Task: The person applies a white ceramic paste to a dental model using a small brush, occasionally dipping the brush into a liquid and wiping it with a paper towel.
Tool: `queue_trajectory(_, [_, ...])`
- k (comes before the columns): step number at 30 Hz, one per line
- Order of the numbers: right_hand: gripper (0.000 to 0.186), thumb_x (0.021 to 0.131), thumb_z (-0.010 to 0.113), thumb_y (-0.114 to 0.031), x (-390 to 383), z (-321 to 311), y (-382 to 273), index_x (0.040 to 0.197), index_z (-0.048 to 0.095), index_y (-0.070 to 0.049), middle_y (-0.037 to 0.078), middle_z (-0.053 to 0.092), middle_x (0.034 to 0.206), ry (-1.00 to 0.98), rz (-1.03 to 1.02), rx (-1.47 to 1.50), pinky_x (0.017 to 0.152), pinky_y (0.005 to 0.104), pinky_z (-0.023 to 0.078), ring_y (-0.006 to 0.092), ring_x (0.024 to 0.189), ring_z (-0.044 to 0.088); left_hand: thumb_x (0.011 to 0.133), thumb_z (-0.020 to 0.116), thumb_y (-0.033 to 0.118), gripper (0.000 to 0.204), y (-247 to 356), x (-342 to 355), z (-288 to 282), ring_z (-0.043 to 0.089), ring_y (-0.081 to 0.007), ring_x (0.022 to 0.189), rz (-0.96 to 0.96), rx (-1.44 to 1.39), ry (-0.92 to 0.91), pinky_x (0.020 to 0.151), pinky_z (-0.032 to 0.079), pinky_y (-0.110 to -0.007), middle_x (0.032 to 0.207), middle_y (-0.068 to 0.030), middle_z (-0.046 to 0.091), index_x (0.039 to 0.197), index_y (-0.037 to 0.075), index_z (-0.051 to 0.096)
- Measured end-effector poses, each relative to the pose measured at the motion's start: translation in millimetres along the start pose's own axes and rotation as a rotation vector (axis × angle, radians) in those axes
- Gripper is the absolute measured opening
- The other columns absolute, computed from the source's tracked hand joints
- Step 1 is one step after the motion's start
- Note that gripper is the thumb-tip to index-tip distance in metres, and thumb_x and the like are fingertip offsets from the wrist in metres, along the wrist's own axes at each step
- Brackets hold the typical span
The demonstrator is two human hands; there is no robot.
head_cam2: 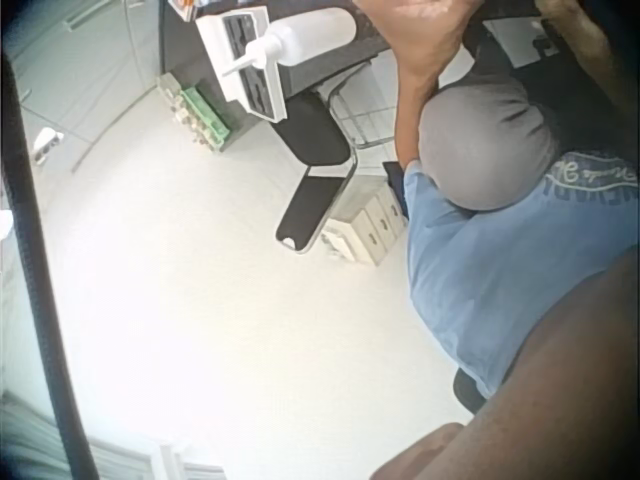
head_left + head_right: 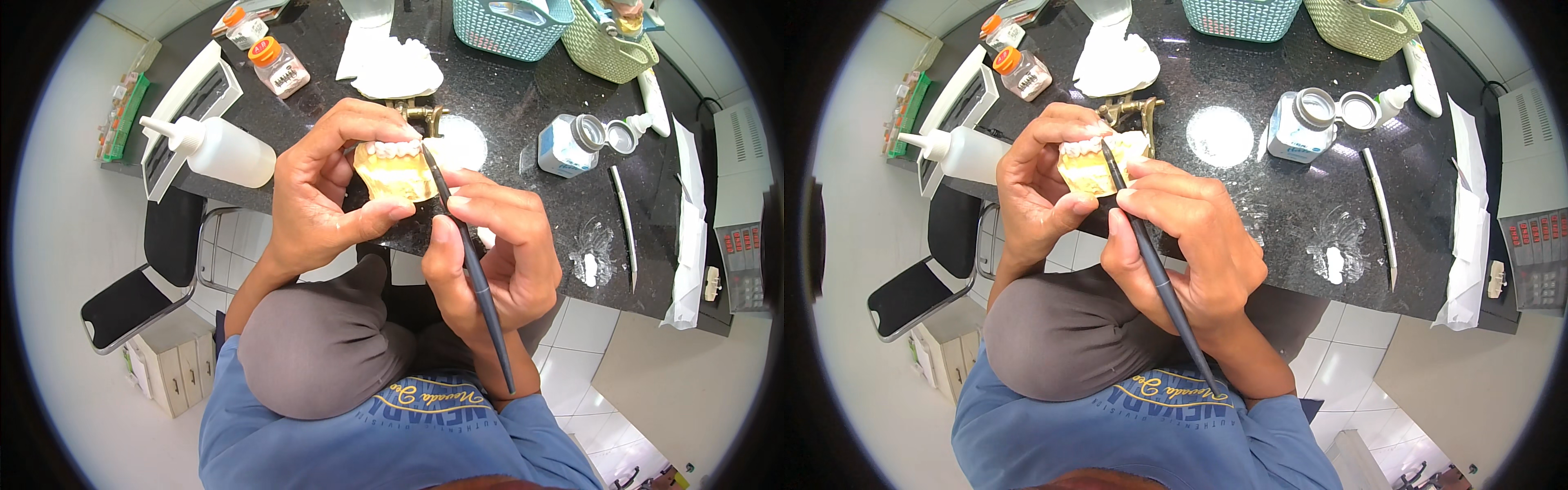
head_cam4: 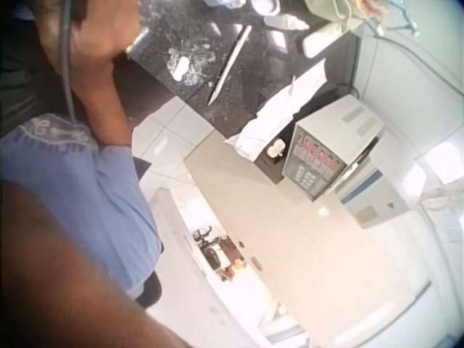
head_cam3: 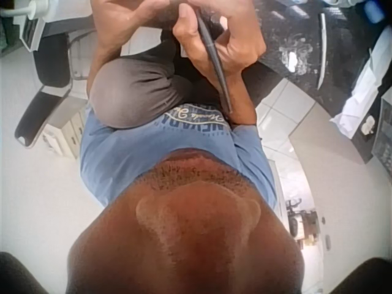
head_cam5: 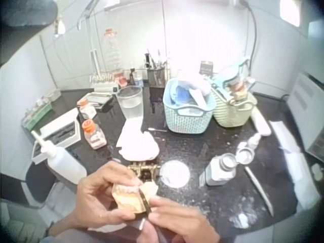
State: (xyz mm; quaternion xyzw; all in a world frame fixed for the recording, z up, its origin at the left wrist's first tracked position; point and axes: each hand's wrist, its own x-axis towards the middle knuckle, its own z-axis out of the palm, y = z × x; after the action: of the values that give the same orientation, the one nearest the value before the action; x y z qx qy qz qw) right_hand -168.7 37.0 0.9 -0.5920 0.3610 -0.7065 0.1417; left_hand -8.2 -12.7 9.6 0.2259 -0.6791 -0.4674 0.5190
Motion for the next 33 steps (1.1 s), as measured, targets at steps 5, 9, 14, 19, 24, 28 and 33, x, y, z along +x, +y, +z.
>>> queue_trajectory(5, [0.022,0.067,0.074,0.004,0.1,0.3,0.2,0.087,0.064,0.0,0.011,0.067,0.082,-0.009,-0.006,-0.005,0.068,0.0316,0.057,0.0272,0.082,0.071,0.073,0.08,0.01,0.048,0.5,0.2,-0.6,0.055,-0.0172,0.107,0.0,0.005,-0.009,0.093,0.045,-0.028,0.112,-0.0123,0.055,0.113,-0.003,0.058])
queue_trajectory(9, [0.023,0.067,0.074,0.004,0.0,0.2,0.6,0.087,0.064,0.0,0.011,0.067,0.082,-0.009,-0.01,0.001,0.068,0.0314,0.057,0.0271,0.082,0.071,0.073,0.08,0.009,0.048,-0.2,0.4,-1.0,0.055,-0.0172,0.107,0.012,0.006,-0.015,0.093,0.045,-0.028,0.113,-0.0125,0.055,0.114,-0.003,0.058])
queue_trajectory(14, [0.023,0.067,0.074,0.004,-0.2,0.4,0.2,0.087,0.064,0.0,0.011,0.067,0.082,-0.006,-0.01,-0.003,0.067,0.0314,0.057,0.027,0.082,0.071,0.073,0.08,0.008,0.048,0.0,0.1,-1.2,0.055,-0.0173,0.107,0.009,-0.002,-0.017,0.093,0.045,-0.028,0.113,-0.0126,0.054,0.114,-0.004,0.057])
queue_trajectory(19, [0.024,0.067,0.074,0.004,0.9,0.1,-0.2,0.088,0.064,0.0,0.011,0.067,0.083,-0.023,-0.017,-0.021,0.067,0.0316,0.057,0.0271,0.082,0.071,0.072,0.08,0.008,0.048,-0.5,0.3,-0.9,0.055,-0.0174,0.108,0.007,-0.012,-0.016,0.093,0.046,-0.028,0.114,-0.0124,0.054,0.114,-0.003,0.058])
queue_trajectory(24, [0.024,0.068,0.074,0.005,1.3,-1.4,-0.1,0.089,0.063,0.0,0.011,0.067,0.083,-0.022,-0.021,-0.015,0.067,0.0321,0.057,0.0272,0.083,0.071,0.072,0.081,0.008,0.049,-0.1,0.8,-0.5,0.055,-0.0172,0.108,0.007,0.0,-0.021,0.093,0.046,-0.028,0.114,-0.0124,0.054,0.114,-0.003,0.058])
queue_trajectory(28, [0.025,0.068,0.074,0.005,1.5,0.9,0.4,0.089,0.063,0.0,0.011,0.067,0.084,-0.031,-0.021,-0.012,0.067,0.0323,0.058,0.0275,0.083,0.071,0.072,0.081,0.008,0.048,-0.4,-0.4,-2.2,0.055,-0.0173,0.108,0.011,0.008,-0.014,0.093,0.046,-0.029,0.114,-0.0125,0.054,0.113,-0.002,0.058])
queue_trajectory(33, [0.024,0.068,0.074,0.004,2.1,-0.3,0.2,0.09,0.063,0.0,0.011,0.067,0.084,-0.043,-0.029,-0.01,0.069,0.0327,0.058,0.028,0.083,0.071,0.072,0.081,0.008,0.048,-0.1,-0.2,-1.0,0.055,-0.0177,0.108,0.003,0.005,-0.014,0.093,0.046,-0.029,0.114,-0.0126,0.054,0.113,-0.002,0.058])
